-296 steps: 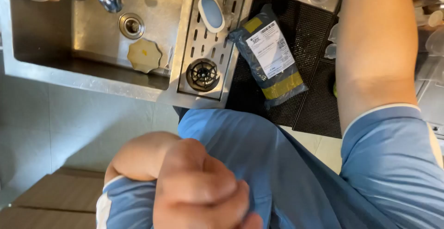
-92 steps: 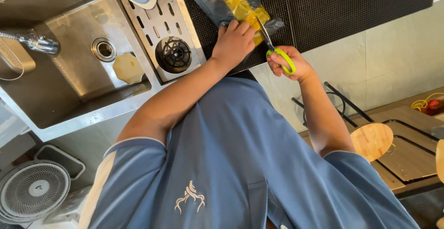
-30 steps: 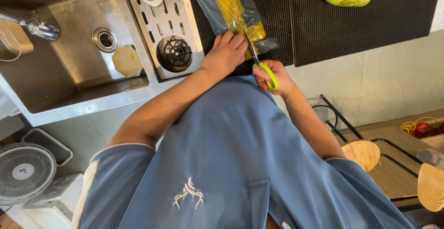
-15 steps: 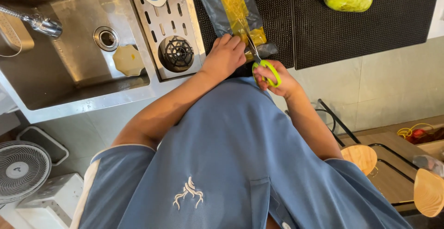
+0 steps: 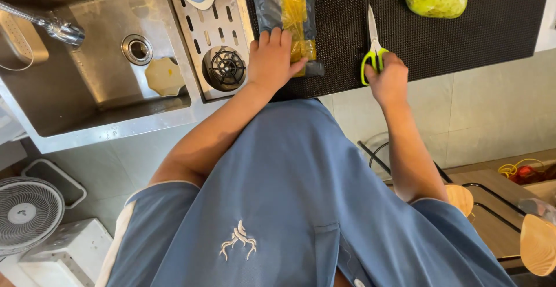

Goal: Unboxing and unwrapping new ice cube trays using scissors.

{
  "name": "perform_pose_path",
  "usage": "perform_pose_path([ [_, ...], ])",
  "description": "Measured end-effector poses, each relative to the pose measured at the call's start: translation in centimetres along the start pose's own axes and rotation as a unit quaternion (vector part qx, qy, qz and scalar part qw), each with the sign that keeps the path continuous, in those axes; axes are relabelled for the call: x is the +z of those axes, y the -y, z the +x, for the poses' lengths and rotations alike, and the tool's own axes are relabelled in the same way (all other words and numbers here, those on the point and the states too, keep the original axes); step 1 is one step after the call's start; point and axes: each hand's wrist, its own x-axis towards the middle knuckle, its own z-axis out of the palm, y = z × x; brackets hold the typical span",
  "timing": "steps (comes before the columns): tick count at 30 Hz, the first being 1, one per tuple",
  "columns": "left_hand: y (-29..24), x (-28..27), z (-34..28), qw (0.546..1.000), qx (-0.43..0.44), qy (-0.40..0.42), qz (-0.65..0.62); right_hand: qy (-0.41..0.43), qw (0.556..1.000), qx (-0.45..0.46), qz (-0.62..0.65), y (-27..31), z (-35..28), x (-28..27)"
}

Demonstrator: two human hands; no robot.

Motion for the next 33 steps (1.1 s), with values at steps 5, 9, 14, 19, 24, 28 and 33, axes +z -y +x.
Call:
perform_pose_path([
  [5,2.0,1.6,0.1,1.0,0.022,0.02,0.0,-0.007,0.986,-0.14,-0.094,-1.7,1.8,3.6],
  [9,2.7,1.5,-0.5,0.997,0.023,0.074,-0.002,0.165,0.963,0.055,-0.207,4.1,2.5,1.5],
  [14,3.2,1.1,-1.4,0.995,0.05,0.059,-0.06,0.098,0.99,-0.097,-0.007,15.7,1.9,-1.4],
  [19,3.8,0.2,-2.3,0.991,0.029,0.029,-0.13,0.11,0.982,-0.125,0.09,18.8,1.1,4.0],
  [24,5.8,1.2,-2.9,0.98,0.087,-0.01,-0.181,0.055,0.991,-0.117,0.047,18.6,0.1,7.4],
  [28,6.8,1.3,-2.8,0.966,0.097,-0.039,-0.235,0.025,0.997,-0.061,0.036,18.1,0.1,9.1],
  [33,8.3,1.1,-3.8,0.944,0.031,-0.069,-0.321,-0.063,0.995,-0.05,0.067,15.9,0.5,10.4],
])
